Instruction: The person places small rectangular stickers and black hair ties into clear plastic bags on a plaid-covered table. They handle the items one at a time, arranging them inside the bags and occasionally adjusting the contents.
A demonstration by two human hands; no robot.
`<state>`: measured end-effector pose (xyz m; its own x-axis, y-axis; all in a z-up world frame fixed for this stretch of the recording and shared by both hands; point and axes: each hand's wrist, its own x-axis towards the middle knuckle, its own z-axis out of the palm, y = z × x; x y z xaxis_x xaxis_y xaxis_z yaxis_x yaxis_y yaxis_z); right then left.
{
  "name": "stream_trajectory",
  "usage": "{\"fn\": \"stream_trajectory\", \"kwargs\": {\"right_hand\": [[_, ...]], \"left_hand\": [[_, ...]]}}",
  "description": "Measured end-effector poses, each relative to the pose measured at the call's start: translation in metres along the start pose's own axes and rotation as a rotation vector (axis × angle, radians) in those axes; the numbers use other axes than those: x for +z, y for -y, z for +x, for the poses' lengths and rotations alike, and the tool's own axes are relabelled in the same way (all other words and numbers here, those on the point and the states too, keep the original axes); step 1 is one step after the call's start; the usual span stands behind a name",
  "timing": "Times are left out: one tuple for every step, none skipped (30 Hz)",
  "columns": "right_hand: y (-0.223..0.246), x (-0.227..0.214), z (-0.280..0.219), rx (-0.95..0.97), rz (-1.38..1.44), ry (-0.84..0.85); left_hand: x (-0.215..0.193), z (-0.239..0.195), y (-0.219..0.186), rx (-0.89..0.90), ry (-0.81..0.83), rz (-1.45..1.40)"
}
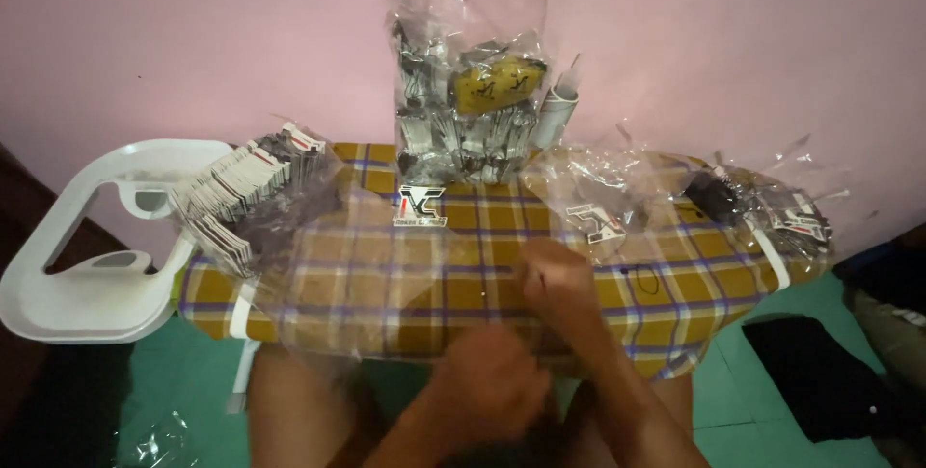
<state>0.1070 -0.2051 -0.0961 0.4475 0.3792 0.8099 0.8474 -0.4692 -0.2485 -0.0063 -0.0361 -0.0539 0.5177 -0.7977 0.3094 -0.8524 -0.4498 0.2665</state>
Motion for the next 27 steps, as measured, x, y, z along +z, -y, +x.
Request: {"fn": "stream_trajectory", "kwargs": {"right_hand": [[-0.005, 0.0, 0.008, 0.178, -0.12, 0.156], [-0.009, 0.0, 0.016, 0.356, -0.24, 0.312], [0.0, -0.002, 0.039, 0.351, -0.24, 0.312], [0.009, -0.003, 0.062, 0.481, -0.191, 0.512], [0.019, -0.004, 0.083, 0.613, -0.137, 0.711], [0.015, 0.004, 0.09, 0.614, -0.135, 0.711], [0.011, 0.013, 0.098, 0.504, -0.101, 0.757], [0.006, 0.022, 0.105, 0.393, -0.066, 0.802], [-0.002, 0.03, 0.109, 0.393, -0.066, 0.805], [-0.01, 0.039, 0.112, 0.304, -0.058, 0.791], [-0.018, 0.049, 0.115, 0.213, -0.049, 0.774], [-0.022, 0.056, 0.118, 0.211, -0.048, 0.777], [-0.027, 0.063, 0.121, 0.22, -0.064, 0.808], [-0.032, 0.07, 0.124, 0.229, -0.08, 0.84], [-0.026, 0.069, 0.128, 0.234, -0.079, 0.836], [-0.02, 0.068, 0.131, 0.256, -0.086, 0.843], [-0.017, 0.063, 0.134, 0.28, -0.099, 0.853], [-0.016, 0.063, 0.137, 0.289, -0.104, 0.851], [-0.015, 0.062, 0.138, 0.329, -0.093, 0.878], [-0.013, 0.061, 0.138, 0.369, -0.082, 0.904], [-0.015, 0.063, 0.137, 0.373, -0.082, 0.908], [-0.016, 0.065, 0.136, 0.395, -0.1, 0.92], [-0.016, 0.067, 0.135, 0.415, -0.115, 0.928], [-0.017, 0.067, 0.132, 0.419, -0.112, 0.927], [-0.019, 0.066, 0.131, 0.43, -0.148, 0.97], [-0.02, 0.066, 0.128, 0.442, -0.184, 1.012], [-0.015, 0.058, 0.128, 0.445, -0.182, 1.011]], "left_hand": [[0.005, 0.01, 0.014, -0.011, -0.402, -0.035], [0.01, 0.02, 0.028, -0.016, -0.804, -0.068], [0.012, 0.021, 0.039, -0.016, -0.807, -0.065], [0.014, 0.022, 0.051, -0.268, -0.652, -0.029], [0.016, 0.022, 0.063, -0.511, -0.479, 0.005], [0.012, 0.023, 0.065, -0.511, -0.478, 0.006], [0.006, 0.024, 0.068, -0.702, -0.286, -0.112], [0.001, 0.024, 0.071, -0.885, -0.086, -0.229], [-0.005, 0.026, 0.072, -0.887, -0.086, -0.231], [-0.011, 0.027, 0.072, -0.885, -0.066, -0.26], [-0.017, 0.027, 0.074, -0.884, -0.048, -0.287], [-0.005, 0.024, 0.081, -0.886, -0.05, -0.288], [0.005, 0.021, 0.09, -0.882, -0.022, -0.14], [0.015, 0.018, 0.098, -0.873, 0.005, 0.008], [0.01, 0.012, 0.095, -0.869, 0.01, 0.01], [0.005, 0.006, 0.092, -1.003, -0.001, -0.167], [0.001, 0.002, 0.087, -1.127, -0.01, -0.353], [0.019, -0.005, 0.104, -1.119, -0.005, -0.355], [0.039, -0.013, 0.118, -0.982, -0.303, -0.156], [0.059, -0.02, 0.132, -0.824, -0.592, 0.043], [0.042, -0.02, 0.125, -0.825, -0.589, 0.037], [0.024, -0.02, 0.117, -0.837, -0.556, -0.016], [0.005, -0.021, 0.11, -0.848, -0.52, -0.063], [0.005, -0.02, 0.107, -0.848, -0.516, -0.064], [0.006, -0.018, 0.105, -0.79, -0.602, -0.16], [0.006, -0.017, 0.101, -0.73, -0.687, -0.256], [0.004, -0.015, 0.098, -0.73, -0.683, -0.256]]}}
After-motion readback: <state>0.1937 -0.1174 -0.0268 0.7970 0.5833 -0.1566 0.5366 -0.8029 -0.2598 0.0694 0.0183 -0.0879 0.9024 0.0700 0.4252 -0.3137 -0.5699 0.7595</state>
